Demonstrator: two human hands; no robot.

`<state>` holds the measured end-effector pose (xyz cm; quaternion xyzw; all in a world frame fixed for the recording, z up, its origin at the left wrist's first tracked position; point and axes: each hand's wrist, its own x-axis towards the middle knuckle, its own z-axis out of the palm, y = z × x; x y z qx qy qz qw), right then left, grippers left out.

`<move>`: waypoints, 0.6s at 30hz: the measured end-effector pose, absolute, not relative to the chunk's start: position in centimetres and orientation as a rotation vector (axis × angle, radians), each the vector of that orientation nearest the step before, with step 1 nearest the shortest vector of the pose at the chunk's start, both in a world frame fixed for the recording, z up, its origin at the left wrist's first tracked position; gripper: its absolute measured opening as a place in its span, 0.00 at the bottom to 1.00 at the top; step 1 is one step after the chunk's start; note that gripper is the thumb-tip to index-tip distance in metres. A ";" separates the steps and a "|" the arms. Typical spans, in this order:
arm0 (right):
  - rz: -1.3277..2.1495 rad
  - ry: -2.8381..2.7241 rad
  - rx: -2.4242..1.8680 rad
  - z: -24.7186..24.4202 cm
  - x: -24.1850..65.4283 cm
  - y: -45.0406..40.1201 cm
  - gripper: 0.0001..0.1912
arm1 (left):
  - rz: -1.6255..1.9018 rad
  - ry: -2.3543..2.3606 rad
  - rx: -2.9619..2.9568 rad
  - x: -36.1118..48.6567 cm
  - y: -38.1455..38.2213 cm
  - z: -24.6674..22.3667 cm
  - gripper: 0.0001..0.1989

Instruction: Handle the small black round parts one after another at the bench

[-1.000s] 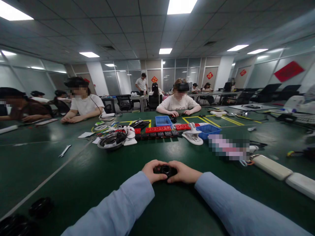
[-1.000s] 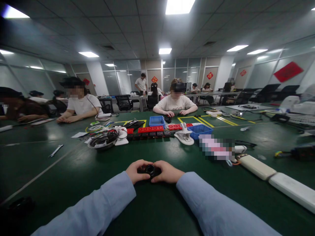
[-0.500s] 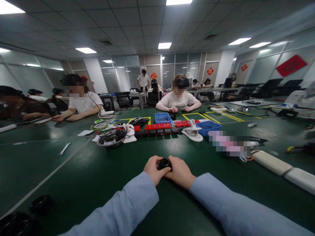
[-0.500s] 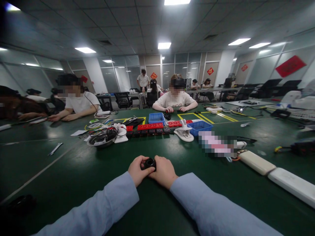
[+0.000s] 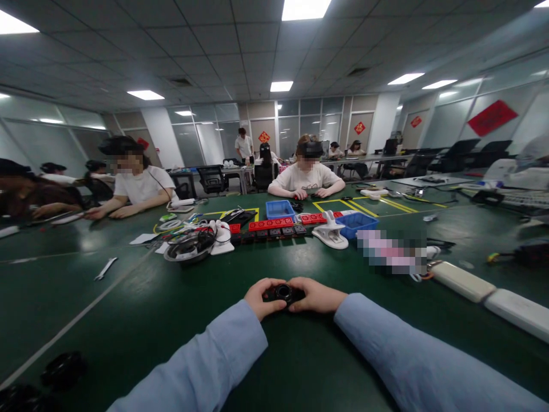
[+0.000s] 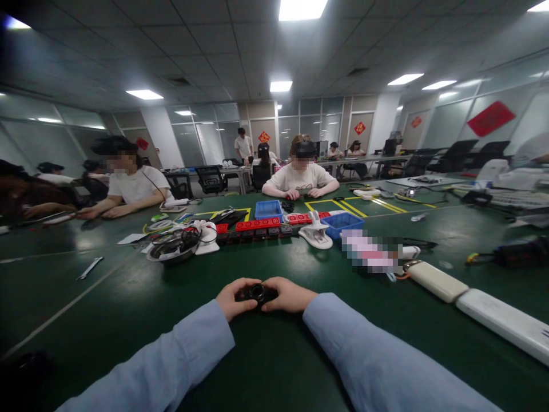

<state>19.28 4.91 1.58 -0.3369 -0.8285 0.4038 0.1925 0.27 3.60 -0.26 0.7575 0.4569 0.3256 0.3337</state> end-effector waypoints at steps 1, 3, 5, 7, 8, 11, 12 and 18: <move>1.141 -2.321 -0.950 1.6 19.2 4.9 0.16 | 0.849 1.188 1.973 0.3 3.6 -0.3 0.21; 1.156 -2.312 -0.959 1.5 19.2 4.9 0.15 | 0.853 1.183 1.959 0.3 3.7 -0.4 0.21; 1.146 -2.306 -0.975 1.5 19.1 4.9 0.14 | 0.862 1.181 1.944 0.3 3.7 -0.4 0.21; 1.117 -2.307 -0.991 1.5 19.2 4.9 0.14 | 0.854 1.187 1.938 0.3 3.7 -0.3 0.21; 1.100 -2.309 -1.002 1.5 19.1 4.9 0.15 | 0.851 1.195 1.939 0.4 3.6 -0.2 0.21; 1.022 -2.300 -1.068 1.3 18.9 4.7 0.15 | 0.859 1.254 1.937 0.6 3.4 0.0 0.21; 0.959 -2.292 -1.111 1.2 18.8 4.6 0.16 | 0.876 1.286 1.929 0.8 3.2 0.1 0.20; 0.335 -2.237 -1.453 0.7 17.0 3.6 0.15 | 1.079 1.517 1.880 2.2 2.6 0.4 0.17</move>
